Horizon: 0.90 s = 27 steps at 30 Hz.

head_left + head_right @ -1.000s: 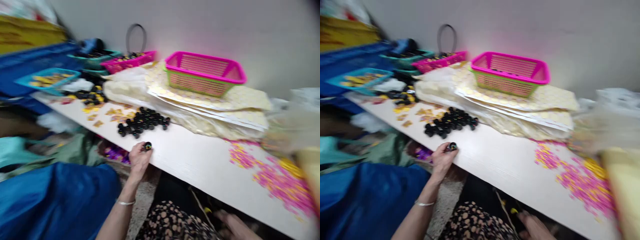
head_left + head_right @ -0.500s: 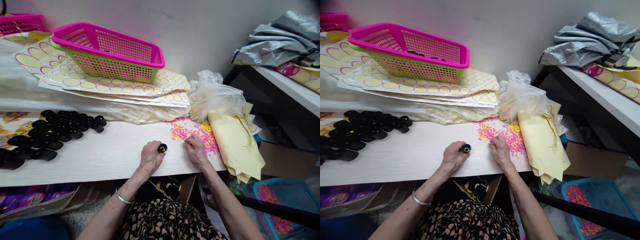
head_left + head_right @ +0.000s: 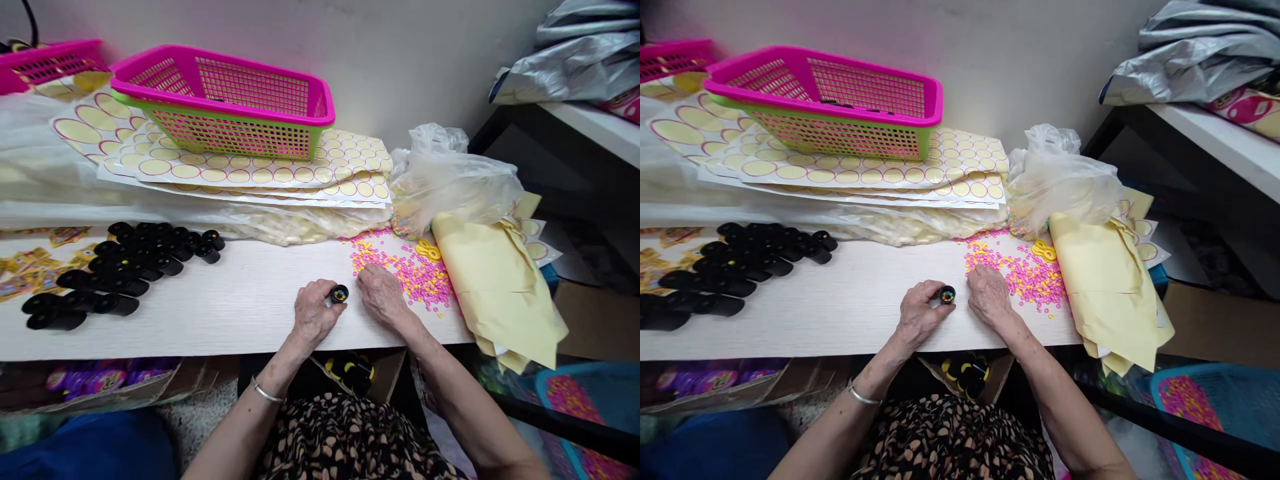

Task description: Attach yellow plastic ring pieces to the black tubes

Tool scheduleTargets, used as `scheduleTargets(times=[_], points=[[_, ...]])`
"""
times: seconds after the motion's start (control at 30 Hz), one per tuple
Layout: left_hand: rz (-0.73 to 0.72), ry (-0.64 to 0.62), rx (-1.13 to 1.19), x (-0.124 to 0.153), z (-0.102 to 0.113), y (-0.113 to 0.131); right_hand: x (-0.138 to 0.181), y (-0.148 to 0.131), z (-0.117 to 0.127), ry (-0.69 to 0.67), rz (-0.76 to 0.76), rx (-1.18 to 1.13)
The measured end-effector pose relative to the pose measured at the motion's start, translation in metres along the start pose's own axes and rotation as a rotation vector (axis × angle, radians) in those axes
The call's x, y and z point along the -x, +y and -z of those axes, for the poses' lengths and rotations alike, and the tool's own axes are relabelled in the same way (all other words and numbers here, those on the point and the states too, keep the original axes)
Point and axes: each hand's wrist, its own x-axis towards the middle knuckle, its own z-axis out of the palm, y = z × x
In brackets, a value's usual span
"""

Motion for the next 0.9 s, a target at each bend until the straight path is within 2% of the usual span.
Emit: scheduleTargets(times=[0.07, 0.13, 0.27, 0.37, 0.47, 0.67, 0.8, 0.9], points=[[-0.002, 0.000, 0.001, 0.000, 0.000, 0.001, 0.005, -0.003, 0.004, -0.120, -0.023, -0.072], [-0.001, -0.001, -0.001, 0.000, 0.000, 0.001, 0.009, -0.005, 0.006, -0.185, -0.080, -0.100], [-0.003, 0.001, 0.000, 0.000, 0.000, 0.001, 0.008, -0.006, 0.007, -0.146, -0.224, -0.168], [-0.007, -0.007, -0.005, 0.000, 0.000, 0.001, 0.007, -0.003, 0.004, -0.107, -0.246, -0.308], [-0.005, -0.008, -0.009, 0.001, 0.000, 0.001, 0.011, 0.000, -0.001, -0.039, -0.194, -0.400], [-0.029, -0.001, 0.014, 0.000, 0.000, 0.001, 0.020, -0.004, -0.011, 0.065, -0.092, -0.284], [-0.059, -0.024, -0.043, 0.002, 0.000, 0.003, 0.021, -0.011, -0.004, 0.226, 0.009, -0.406], [-0.067, -0.017, -0.086, 0.003, 0.001, 0.005, 0.018, -0.018, 0.003, 0.252, 0.142, -0.424]])
